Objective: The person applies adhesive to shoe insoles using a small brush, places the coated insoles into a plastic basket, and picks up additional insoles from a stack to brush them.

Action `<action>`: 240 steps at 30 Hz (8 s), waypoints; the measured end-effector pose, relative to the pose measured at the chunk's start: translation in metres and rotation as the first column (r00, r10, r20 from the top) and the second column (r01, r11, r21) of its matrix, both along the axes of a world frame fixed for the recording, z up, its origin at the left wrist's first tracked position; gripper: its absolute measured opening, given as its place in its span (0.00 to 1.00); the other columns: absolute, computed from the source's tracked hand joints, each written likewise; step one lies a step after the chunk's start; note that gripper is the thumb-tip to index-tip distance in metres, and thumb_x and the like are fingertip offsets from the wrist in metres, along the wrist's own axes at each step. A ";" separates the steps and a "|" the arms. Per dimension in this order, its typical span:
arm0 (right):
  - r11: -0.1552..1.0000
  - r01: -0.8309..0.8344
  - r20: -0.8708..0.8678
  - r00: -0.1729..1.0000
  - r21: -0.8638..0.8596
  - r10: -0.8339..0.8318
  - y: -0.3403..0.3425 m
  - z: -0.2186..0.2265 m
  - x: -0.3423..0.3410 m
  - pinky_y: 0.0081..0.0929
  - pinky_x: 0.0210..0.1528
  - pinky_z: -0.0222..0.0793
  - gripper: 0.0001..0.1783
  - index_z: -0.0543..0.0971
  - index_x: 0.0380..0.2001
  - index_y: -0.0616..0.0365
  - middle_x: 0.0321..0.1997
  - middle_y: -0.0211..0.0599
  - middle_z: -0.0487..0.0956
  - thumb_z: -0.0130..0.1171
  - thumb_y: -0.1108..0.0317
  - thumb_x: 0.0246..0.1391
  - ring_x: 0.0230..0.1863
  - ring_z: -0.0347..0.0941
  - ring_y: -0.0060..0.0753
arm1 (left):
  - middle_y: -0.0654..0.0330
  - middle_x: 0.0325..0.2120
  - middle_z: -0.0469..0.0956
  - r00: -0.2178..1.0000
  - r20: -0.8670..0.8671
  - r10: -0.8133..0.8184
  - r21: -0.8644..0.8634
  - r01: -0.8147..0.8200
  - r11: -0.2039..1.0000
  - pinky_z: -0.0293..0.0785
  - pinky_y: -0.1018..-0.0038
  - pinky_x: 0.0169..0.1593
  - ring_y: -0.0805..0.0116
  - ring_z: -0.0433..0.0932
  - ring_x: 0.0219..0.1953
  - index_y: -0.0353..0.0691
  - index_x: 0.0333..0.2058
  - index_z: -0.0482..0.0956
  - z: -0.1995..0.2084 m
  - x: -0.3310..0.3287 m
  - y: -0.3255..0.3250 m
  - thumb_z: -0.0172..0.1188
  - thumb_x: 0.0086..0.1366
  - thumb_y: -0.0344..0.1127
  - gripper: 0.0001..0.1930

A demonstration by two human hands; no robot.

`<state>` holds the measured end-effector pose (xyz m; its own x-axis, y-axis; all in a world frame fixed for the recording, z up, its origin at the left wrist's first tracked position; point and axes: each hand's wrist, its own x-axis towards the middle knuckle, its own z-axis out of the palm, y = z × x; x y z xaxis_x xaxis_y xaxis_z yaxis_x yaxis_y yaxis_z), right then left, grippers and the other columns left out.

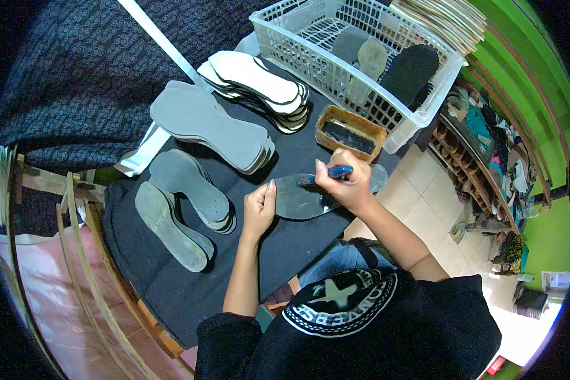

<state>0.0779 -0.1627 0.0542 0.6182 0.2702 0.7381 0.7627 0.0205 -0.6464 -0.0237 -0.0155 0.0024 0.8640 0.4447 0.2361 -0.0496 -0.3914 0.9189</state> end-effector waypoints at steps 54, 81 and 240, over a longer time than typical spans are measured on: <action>0.950 -0.310 0.005 0.950 -0.035 0.311 -0.012 0.001 -0.002 0.21 0.13 0.55 0.13 0.64 0.14 0.56 0.11 0.33 0.63 0.60 0.73 0.32 0.10 0.61 0.27 | 0.70 0.10 0.59 0.998 -0.063 -0.022 -0.095 0.016 0.995 0.53 0.81 0.18 0.84 0.54 0.16 0.31 0.18 0.68 -0.001 0.000 0.007 0.43 0.60 0.36 0.17; 0.781 -0.297 0.064 0.917 -0.550 0.394 -0.059 0.041 0.039 0.28 0.17 0.63 0.13 0.63 0.25 0.57 0.14 0.35 0.67 0.56 0.68 0.36 0.14 0.67 0.38 | 0.70 0.10 0.57 0.994 -0.071 -0.078 -0.069 0.073 0.995 0.52 0.81 0.18 0.84 0.53 0.16 0.31 0.16 0.64 -0.001 0.000 0.010 0.45 0.60 0.38 0.18; 0.905 0.352 -0.107 0.917 -0.238 -0.385 -0.051 0.025 0.042 0.21 0.20 0.60 0.13 0.65 0.20 0.61 0.18 0.38 0.66 0.57 0.65 0.41 0.16 0.62 0.30 | 0.69 0.13 0.66 0.998 0.024 0.057 -0.324 -0.046 0.945 0.56 0.85 0.21 0.85 0.60 0.18 0.29 0.20 0.72 -0.006 0.000 0.005 0.45 0.60 0.37 0.16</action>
<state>0.1198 -0.2137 0.0788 0.8010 0.1400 0.5820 0.5846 -0.3918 -0.7104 -0.0233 -0.0100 -0.0031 0.8323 0.5452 0.1001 -0.0696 -0.0762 0.9947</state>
